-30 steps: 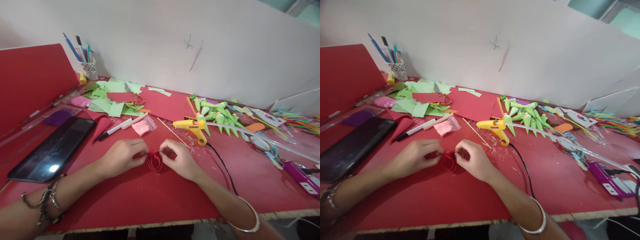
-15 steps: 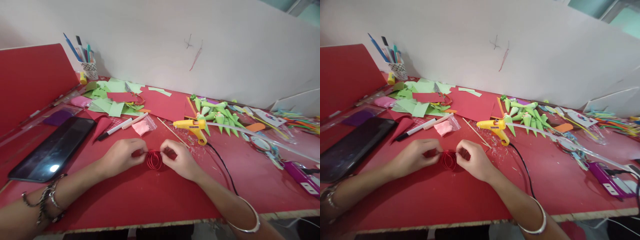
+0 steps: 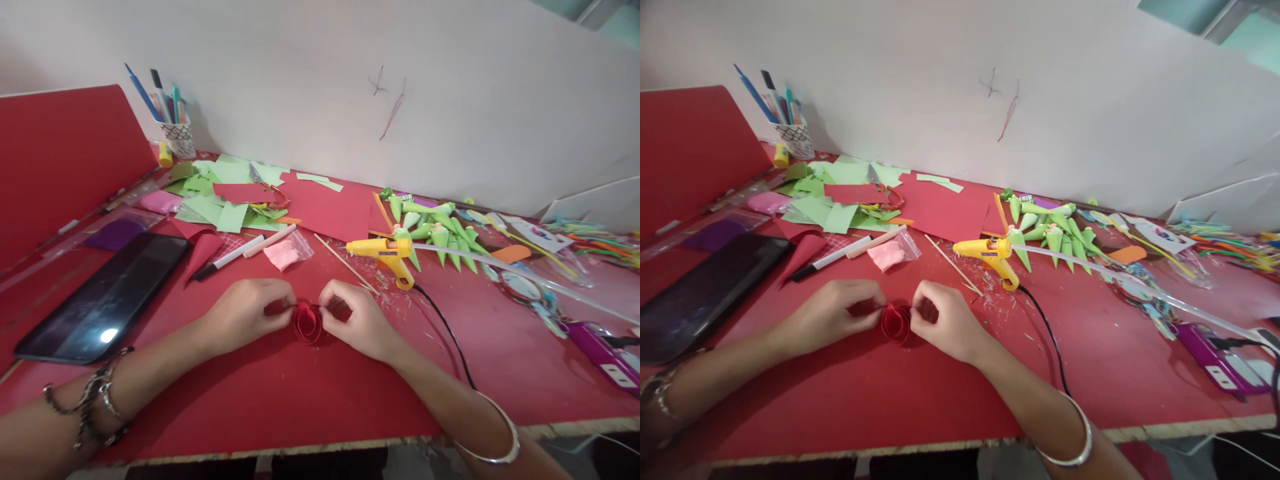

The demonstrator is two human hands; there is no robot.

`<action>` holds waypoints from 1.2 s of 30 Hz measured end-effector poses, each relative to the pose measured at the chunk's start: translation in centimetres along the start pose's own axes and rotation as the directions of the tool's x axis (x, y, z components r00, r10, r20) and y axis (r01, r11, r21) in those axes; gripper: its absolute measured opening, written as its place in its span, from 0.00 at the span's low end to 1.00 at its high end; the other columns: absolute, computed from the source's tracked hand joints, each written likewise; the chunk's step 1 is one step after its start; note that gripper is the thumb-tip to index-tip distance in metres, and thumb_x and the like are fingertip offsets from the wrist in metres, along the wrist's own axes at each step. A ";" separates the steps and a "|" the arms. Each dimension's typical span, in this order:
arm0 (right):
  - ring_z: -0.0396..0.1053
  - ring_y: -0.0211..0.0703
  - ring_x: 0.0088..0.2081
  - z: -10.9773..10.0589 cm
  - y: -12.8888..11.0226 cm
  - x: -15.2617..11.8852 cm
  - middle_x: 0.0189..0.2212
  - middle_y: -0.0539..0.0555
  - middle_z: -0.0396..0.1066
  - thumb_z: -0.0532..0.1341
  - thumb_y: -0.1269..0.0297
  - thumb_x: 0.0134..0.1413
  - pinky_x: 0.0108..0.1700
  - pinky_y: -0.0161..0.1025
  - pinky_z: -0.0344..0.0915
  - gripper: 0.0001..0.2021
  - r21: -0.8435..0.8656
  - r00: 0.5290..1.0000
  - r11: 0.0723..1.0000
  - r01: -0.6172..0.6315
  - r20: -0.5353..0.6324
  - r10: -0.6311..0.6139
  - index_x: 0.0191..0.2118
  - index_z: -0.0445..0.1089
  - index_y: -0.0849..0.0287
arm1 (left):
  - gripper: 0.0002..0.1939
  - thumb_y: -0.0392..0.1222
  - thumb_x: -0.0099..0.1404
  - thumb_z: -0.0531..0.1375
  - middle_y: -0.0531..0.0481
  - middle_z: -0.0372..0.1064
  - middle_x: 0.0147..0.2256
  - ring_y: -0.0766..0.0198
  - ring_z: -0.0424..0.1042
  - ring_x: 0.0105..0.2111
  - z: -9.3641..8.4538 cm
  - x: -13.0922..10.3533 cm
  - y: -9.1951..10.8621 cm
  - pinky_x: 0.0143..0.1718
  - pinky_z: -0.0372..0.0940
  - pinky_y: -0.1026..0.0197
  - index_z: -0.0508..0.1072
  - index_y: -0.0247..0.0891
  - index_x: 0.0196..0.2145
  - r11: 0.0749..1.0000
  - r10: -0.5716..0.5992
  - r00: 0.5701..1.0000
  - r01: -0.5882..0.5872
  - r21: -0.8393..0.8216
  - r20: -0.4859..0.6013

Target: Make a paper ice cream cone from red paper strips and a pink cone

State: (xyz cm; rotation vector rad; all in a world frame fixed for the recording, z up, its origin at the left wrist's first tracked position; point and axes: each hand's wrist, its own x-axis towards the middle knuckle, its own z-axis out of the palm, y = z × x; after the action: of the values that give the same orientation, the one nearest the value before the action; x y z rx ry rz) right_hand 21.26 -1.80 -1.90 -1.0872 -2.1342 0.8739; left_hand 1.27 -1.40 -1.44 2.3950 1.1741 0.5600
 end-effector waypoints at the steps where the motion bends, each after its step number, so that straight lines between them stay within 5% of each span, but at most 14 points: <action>1: 0.59 0.32 0.24 0.0 0.0 0.0 0.23 0.46 0.61 0.54 0.73 0.45 0.27 0.29 0.58 0.04 -0.001 1.000 1.000 0.000 -0.001 0.000 0.26 0.58 0.58 | 0.03 0.35 0.56 0.54 0.55 0.64 0.22 0.72 0.60 0.21 0.0 0.0 0.0 0.22 0.53 0.70 0.66 0.36 0.25 1.000 -0.005 1.000 0.004 0.010 0.002; 15: 0.57 0.30 0.21 0.4 0.0 -0.1 0.20 0.44 0.58 0.54 0.74 0.45 0.23 0.28 0.56 0.05 0.033 0.998 0.999 -0.042 0.038 0.041 0.25 0.56 0.58 | 0.05 0.36 0.55 0.54 0.57 0.61 0.20 0.71 0.58 0.20 0.3 0.2 0.3 0.21 0.51 0.69 0.63 0.36 0.22 0.996 -0.074 0.997 0.075 0.050 -0.025; 36: 0.55 0.31 0.24 0.5 0.2 0.0 0.22 0.45 0.55 0.53 0.76 0.46 0.26 0.29 0.53 0.07 -0.069 0.996 0.994 0.081 0.038 -0.079 0.25 0.56 0.58 | 0.06 0.37 0.55 0.53 0.58 0.59 0.20 0.72 0.57 0.21 0.3 0.2 0.5 0.22 0.49 0.69 0.61 0.36 0.22 0.992 -0.124 0.992 0.123 0.027 0.018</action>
State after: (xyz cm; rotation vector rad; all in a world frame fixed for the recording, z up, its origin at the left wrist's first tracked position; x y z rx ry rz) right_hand 20.97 -1.83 -2.31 -1.0196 -2.2364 0.7917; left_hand 1.82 -1.54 -1.39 2.3239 1.3174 0.4834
